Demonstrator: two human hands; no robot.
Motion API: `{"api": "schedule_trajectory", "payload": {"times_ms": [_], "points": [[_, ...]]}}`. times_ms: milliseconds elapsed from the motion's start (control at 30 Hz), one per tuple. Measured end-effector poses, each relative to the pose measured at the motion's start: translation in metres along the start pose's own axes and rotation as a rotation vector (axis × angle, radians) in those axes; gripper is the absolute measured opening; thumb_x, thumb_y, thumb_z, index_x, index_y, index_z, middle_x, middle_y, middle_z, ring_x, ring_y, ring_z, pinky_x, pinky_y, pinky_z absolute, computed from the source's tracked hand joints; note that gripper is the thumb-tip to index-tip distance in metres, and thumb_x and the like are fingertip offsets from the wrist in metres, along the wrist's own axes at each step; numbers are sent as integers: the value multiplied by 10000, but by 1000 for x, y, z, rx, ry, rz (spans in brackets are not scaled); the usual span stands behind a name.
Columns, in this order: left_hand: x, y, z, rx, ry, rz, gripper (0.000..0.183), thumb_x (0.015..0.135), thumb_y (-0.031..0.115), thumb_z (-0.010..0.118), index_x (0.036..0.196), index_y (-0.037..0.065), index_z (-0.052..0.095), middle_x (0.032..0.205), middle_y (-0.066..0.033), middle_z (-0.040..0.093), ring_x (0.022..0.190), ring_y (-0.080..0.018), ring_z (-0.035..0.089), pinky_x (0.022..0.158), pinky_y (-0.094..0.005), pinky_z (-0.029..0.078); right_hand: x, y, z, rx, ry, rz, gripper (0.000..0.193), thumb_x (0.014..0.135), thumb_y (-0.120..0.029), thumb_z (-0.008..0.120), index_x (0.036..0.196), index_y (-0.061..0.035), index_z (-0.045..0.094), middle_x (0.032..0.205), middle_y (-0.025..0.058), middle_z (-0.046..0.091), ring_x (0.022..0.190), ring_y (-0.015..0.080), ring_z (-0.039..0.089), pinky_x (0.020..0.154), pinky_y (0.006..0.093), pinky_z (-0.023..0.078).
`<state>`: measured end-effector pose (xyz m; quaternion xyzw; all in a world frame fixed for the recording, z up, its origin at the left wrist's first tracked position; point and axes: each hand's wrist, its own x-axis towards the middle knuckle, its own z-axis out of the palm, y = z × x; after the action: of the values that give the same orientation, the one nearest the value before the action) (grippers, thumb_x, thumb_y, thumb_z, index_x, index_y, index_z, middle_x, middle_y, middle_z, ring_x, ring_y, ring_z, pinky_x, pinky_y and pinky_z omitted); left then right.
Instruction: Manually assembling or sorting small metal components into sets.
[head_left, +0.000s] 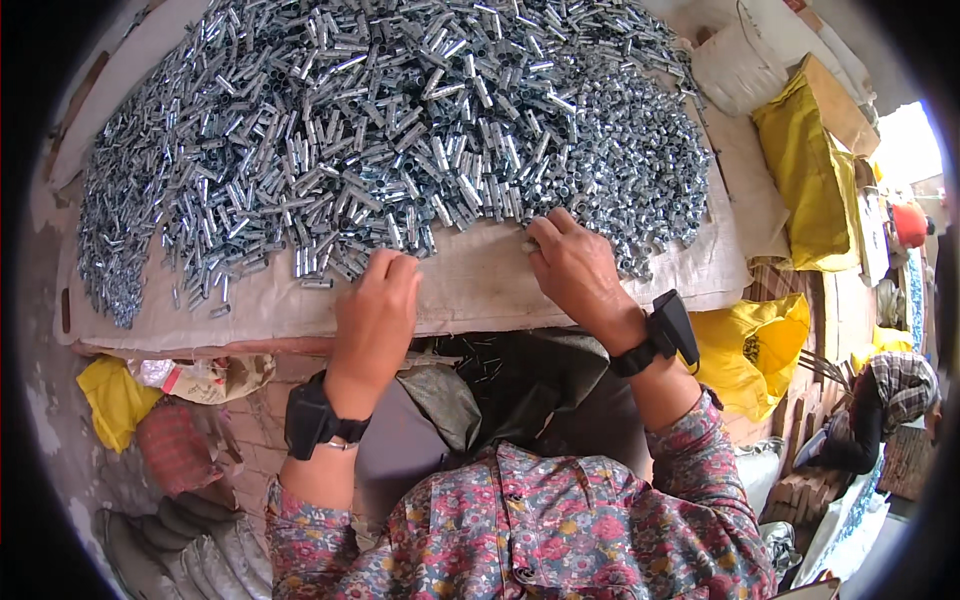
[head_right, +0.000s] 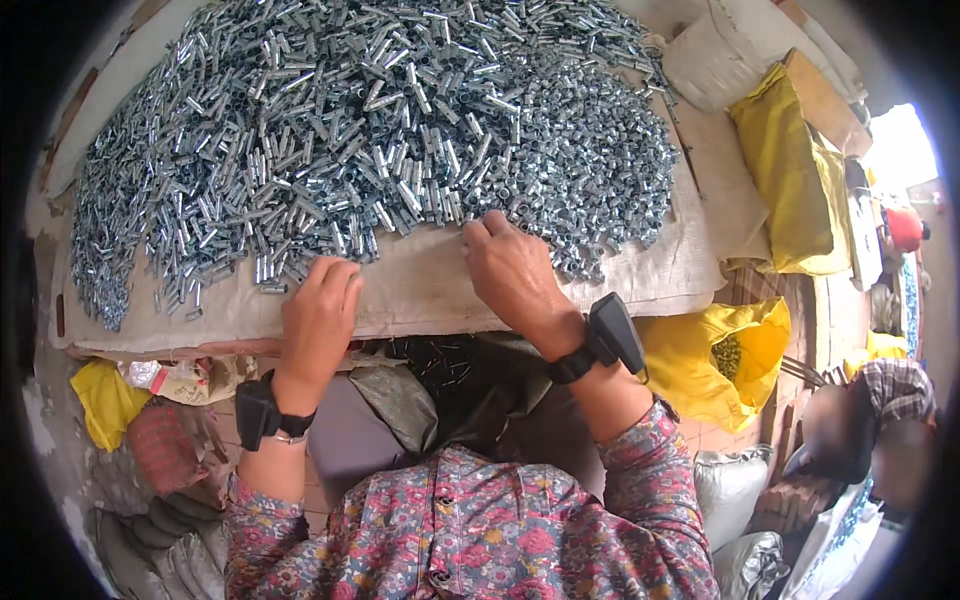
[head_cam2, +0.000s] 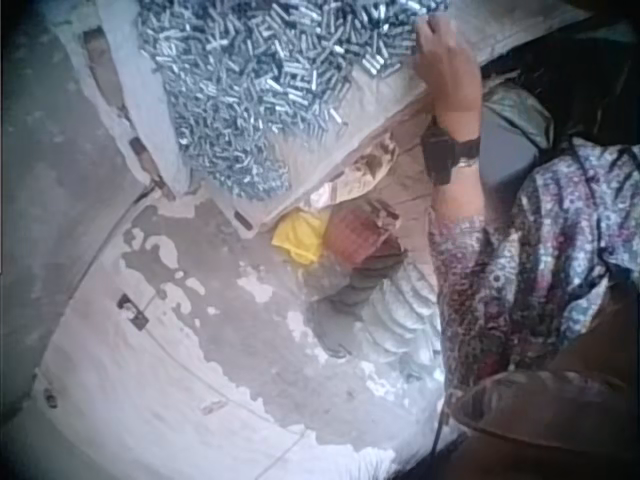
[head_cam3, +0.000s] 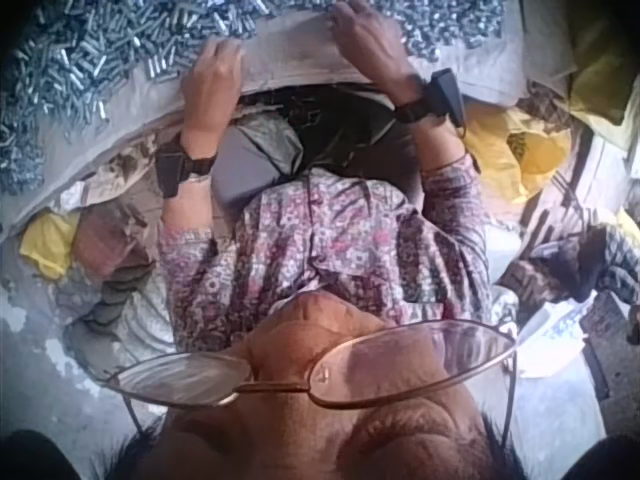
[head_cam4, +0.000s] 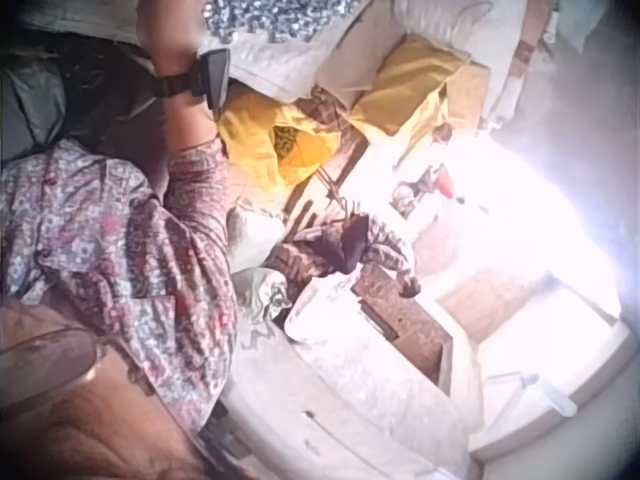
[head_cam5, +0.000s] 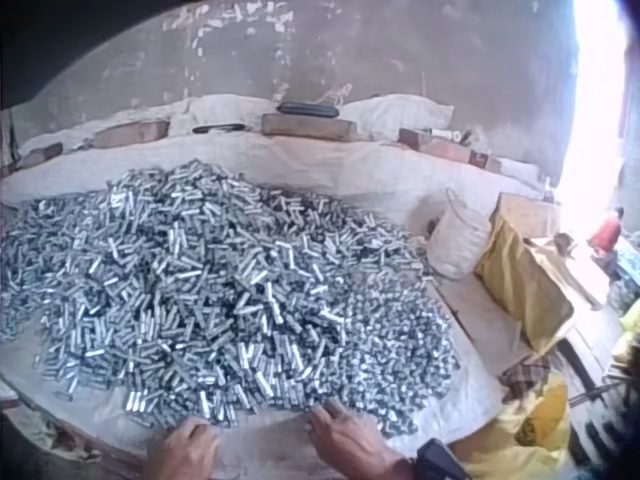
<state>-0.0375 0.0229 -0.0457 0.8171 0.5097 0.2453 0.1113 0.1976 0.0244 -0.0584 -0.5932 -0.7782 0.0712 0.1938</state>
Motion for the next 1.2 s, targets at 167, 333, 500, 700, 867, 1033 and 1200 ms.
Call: {"api": "schedule_trajectory", "payload": {"times_ms": [167,333,500,700,867,1033,1200], "points": [[2,-9,10,56,-36,-31,146,816,42,614,957,39,573,889,-110,575,699,-265,605,585,-349,478,-8,-6,-6,385,88,102,145,754,-69,630,865,-6,562,797,169,605,667,312,626,588,378,492],[-1,9,6,-467,-41,-256,211,853,39,587,1063,31,584,846,-53,568,646,-110,596,526,-257,481,-21,-13,-8,1128,-65,440,151,762,-18,612,905,29,617,753,61,649,686,95,604,612,254,476],[-11,31,0,-1297,-88,-569,244,882,64,566,1116,3,538,850,-27,562,633,-76,585,588,-222,541,-30,-37,-28,1080,-154,357,207,844,45,548,1043,72,598,884,76,633,832,135,653,739,231,514],[-21,45,0,-1527,-76,-609,192,885,97,594,1026,21,487,806,-55,595,647,-110,626,598,-243,557,-44,-57,-38,967,-46,154,325,742,13,651,1062,-35,627,842,117,640,788,204,661,645,301,502],[-26,55,0,-1572,-75,-614,200,883,104,605,1027,21,494,796,-56,613,660,-118,635,614,-247,558,-50,-57,-41,954,-61,150,252,741,8,662,988,-13,619,852,106,653,700,177,665,611,283,509],[-32,58,-2,-1526,-98,-617,221,884,103,613,1067,4,539,800,-60,628,673,-116,639,647,-230,548,-56,-57,-42,889,-10,97,233,725,15,661,954,-11,623,824,102,639,694,177,658,603,283,507],[-36,55,2,-1482,-143,-614,197,879,94,611,1042,-8,564,796,-59,640,712,-122,646,674,-252,552,-56,-56,-40,773,53,17,236,707,30,634,938,-18,617,806,122,624,670,250,643,585,316,500]]}}
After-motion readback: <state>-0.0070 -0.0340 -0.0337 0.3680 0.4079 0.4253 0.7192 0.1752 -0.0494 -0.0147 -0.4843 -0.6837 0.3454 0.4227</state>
